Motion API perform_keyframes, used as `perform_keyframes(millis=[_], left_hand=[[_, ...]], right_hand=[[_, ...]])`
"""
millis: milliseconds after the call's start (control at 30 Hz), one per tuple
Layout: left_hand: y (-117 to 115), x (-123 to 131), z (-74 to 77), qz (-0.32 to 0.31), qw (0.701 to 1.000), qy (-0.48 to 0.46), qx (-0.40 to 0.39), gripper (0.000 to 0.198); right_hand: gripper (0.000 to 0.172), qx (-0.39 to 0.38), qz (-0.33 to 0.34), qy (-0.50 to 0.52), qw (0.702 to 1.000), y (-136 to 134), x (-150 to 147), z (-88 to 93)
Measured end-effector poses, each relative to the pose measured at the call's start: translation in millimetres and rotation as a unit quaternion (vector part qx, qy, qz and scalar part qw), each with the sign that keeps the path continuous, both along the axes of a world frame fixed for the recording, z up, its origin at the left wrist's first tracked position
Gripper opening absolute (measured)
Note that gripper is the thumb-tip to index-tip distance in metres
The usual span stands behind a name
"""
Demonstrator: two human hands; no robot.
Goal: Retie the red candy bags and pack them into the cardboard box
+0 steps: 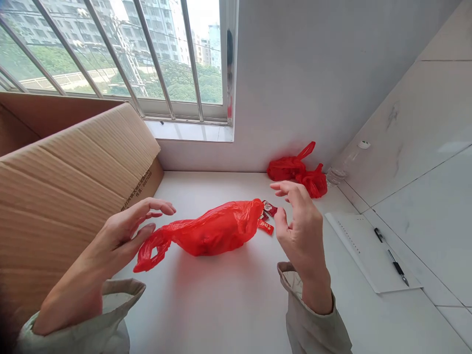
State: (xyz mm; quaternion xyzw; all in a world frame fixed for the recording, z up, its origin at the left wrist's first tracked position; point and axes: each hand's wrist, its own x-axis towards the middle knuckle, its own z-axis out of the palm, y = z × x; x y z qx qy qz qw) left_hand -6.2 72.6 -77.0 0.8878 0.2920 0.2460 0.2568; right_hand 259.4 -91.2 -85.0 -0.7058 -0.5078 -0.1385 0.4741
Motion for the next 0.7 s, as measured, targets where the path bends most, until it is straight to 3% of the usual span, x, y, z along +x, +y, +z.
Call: perform_keyframes(millis=[100,200,267,333,433,600,700], left_hand=[[-13,1,7.1,-0.033,0.999,0.041,0.014,0.020],[-22,3,1.3,-0.053,0.990,0.121,0.041,0.021],[-23,1,-9.7,-0.063,0.982,0.172,0.041,0.017],[-19,-3,-19.5,-0.058,0.977,0.206,0.019,0.023],[-11,-10,-20.8,-0.043,0.974,0.224,-0.006,0.024],[-7,-17,-0.4,0.018,0.988,0.153,0.014,0.025],[-9,-18,6.1,0.045,0.994,0.103,0.015,0.024]], right_hand=[[0.027,0.068,0.122,-0.063,0.988,2,-33,6.9],[0.025,-0.001,0.241,-0.122,0.963,22,-61,-8.9],[0.031,-0.102,0.230,-0.169,0.953,41,-69,-29.6],[0.044,-0.209,0.176,-0.195,0.942,58,-69,-49.7],[0.054,-0.318,0.103,-0.196,0.922,68,-59,-64.0],[0.033,-0.452,0.042,-0.187,0.871,50,-38,-44.6],[0.032,-0.508,0.072,-0.123,0.850,25,-30,-28.0]])
